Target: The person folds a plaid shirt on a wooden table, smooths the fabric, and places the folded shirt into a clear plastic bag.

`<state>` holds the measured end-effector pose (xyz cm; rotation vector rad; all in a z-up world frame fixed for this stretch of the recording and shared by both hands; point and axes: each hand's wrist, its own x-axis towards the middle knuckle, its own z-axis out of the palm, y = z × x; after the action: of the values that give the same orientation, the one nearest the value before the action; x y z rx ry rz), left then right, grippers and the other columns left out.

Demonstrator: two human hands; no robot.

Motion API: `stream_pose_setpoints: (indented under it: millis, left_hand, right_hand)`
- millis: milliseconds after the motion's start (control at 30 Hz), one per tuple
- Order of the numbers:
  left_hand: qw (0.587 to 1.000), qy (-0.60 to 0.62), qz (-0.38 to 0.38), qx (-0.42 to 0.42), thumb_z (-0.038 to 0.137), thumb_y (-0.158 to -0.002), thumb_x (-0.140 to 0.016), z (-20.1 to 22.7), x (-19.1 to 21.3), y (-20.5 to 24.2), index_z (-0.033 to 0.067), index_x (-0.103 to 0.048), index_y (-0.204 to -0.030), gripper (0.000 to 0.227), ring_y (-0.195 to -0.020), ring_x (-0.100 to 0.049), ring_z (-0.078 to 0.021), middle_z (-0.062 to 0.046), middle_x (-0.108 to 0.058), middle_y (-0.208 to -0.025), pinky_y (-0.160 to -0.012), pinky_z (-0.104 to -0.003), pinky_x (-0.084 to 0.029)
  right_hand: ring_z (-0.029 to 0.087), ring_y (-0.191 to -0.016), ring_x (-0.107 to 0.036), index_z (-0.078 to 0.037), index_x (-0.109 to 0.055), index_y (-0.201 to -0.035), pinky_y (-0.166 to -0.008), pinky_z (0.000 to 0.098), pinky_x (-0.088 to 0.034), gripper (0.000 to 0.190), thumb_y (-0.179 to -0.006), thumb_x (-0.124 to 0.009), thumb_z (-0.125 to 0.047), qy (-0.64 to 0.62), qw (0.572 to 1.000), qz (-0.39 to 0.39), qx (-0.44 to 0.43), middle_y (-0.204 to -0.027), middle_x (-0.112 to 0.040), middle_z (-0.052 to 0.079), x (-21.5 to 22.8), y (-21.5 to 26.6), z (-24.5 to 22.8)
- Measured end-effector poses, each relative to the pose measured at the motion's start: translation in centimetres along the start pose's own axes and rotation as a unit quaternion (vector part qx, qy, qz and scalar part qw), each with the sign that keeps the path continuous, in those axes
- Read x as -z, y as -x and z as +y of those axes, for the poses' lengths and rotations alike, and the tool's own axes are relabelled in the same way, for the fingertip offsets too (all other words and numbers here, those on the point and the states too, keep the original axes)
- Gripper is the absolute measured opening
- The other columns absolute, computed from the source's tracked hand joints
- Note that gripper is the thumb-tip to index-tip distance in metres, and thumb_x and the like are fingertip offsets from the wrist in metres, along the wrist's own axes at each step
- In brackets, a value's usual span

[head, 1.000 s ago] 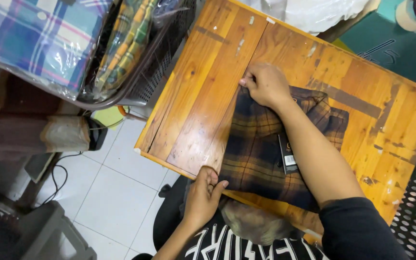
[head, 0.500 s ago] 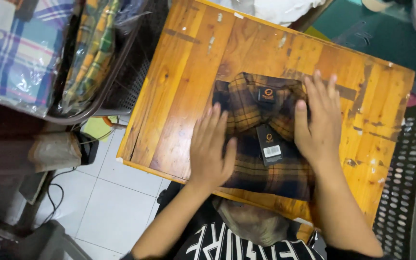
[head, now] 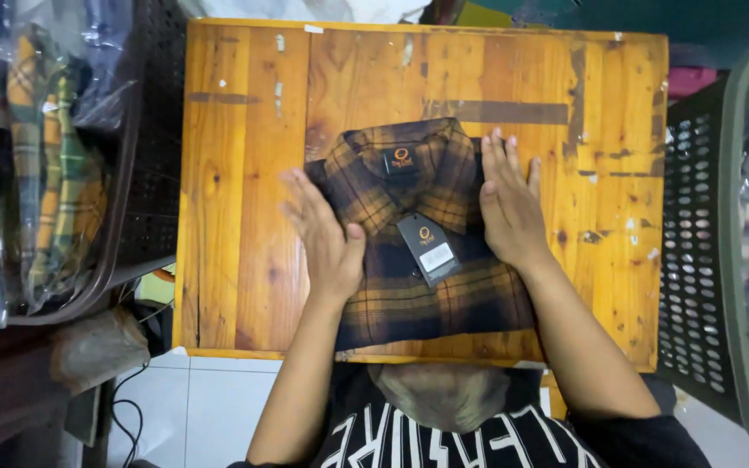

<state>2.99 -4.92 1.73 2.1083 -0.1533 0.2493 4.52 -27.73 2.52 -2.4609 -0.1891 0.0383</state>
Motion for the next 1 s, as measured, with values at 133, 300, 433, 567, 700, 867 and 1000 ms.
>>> stream_pose_setpoints:
  millis: [133,300,433,567,700,867,1000]
  left_hand:
    - [0.999,0.027,0.032,-0.005,0.069,-0.079,-0.016,1.7,1.7,1.8,-0.0003,0.007,-0.138,0.093,-0.128,0.019,-0.0388,-0.02,0.013,-0.142,-0.095,-0.057,0.02]
    - [0.957,-0.256,-0.117,-0.067,0.062,-0.083,-0.014,5.5,1.8,7.8,0.0103,0.001,-0.139,0.077,-0.132,0.002,-0.0436,-0.028,0.007,-0.14,-0.103,-0.064,-0.003]
    - [0.914,-0.362,-0.144,-0.113,0.071,-0.077,-0.017,3.4,0.7,9.1,0.0053,-0.014,-0.136,0.088,-0.13,-0.01,-0.0437,-0.031,-0.01,-0.138,-0.103,-0.06,-0.01]
    - [0.971,-0.221,-0.065,-0.06,0.063,-0.082,-0.013,3.7,1.6,9.6,0.0081,0.0,-0.139,0.08,-0.134,0.001,-0.0367,-0.022,0.003,-0.143,-0.109,-0.054,-0.003]
    - [0.987,-0.132,0.012,0.094,0.03,-0.082,-0.045,3.9,4.2,10.3,-0.001,-0.042,-0.12,0.049,-0.108,-0.043,-0.0316,-0.018,-0.047,-0.115,-0.09,-0.042,-0.033]
    - [0.921,0.068,-0.064,0.378,0.021,-0.079,-0.055,4.9,6.8,9.8,0.0075,-0.051,-0.112,0.036,-0.071,-0.05,-0.0082,0.002,-0.053,-0.081,-0.069,-0.02,-0.041]
    - [0.884,0.127,-0.138,0.427,0.019,-0.075,-0.06,4.9,6.8,8.9,0.0087,-0.046,-0.121,0.05,-0.067,-0.051,-0.0105,0.001,-0.049,-0.073,-0.065,-0.022,-0.043]
  right_hand:
    - [0.032,-0.132,-0.001,-0.009,-0.013,-0.14,-0.102,0.0491,0.003,0.058,-0.091,0.0,-0.038,-0.079,0.997,0.004,0.014,-0.145,-0.006,0.013,1.7,2.1,-0.2]
    - [0.029,-0.137,0.003,-0.013,-0.004,-0.139,-0.11,0.0495,0.002,0.056,-0.094,-0.004,-0.045,-0.012,0.996,0.075,0.038,-0.146,-0.002,0.007,2.5,8.1,-4.6]
    - [0.043,-0.131,-0.003,-0.006,-0.018,-0.136,-0.103,0.0588,-0.006,0.058,-0.089,-0.019,-0.038,0.118,0.993,0.019,0.02,-0.142,-0.008,0.022,-1.0,9.9,-2.4]
    - [0.032,-0.132,-0.009,-0.005,-0.015,-0.134,-0.11,0.0445,-0.009,0.061,-0.092,-0.004,-0.048,-0.182,0.973,0.136,-0.039,-0.14,-0.012,0.015,0.6,10.4,-2.5]
    - [0.023,-0.093,-0.056,0.005,-0.052,-0.105,-0.091,0.033,-0.044,0.035,-0.095,-0.029,-0.019,-0.379,0.903,0.149,-0.137,-0.098,-0.057,0.015,2.4,12.7,0.7]
    - [0.013,-0.063,-0.056,-0.008,-0.06,-0.103,-0.064,0.0256,-0.045,0.033,-0.082,-0.047,-0.03,-0.103,0.935,-0.027,-0.339,-0.077,-0.063,0.003,5.0,11.5,-2.8]
    - [0.011,-0.06,-0.049,-0.009,-0.061,-0.095,-0.057,0.0241,-0.04,0.029,-0.077,-0.057,-0.032,-0.094,0.932,-0.107,-0.334,-0.064,-0.053,-0.001,5.3,10.7,-3.1]
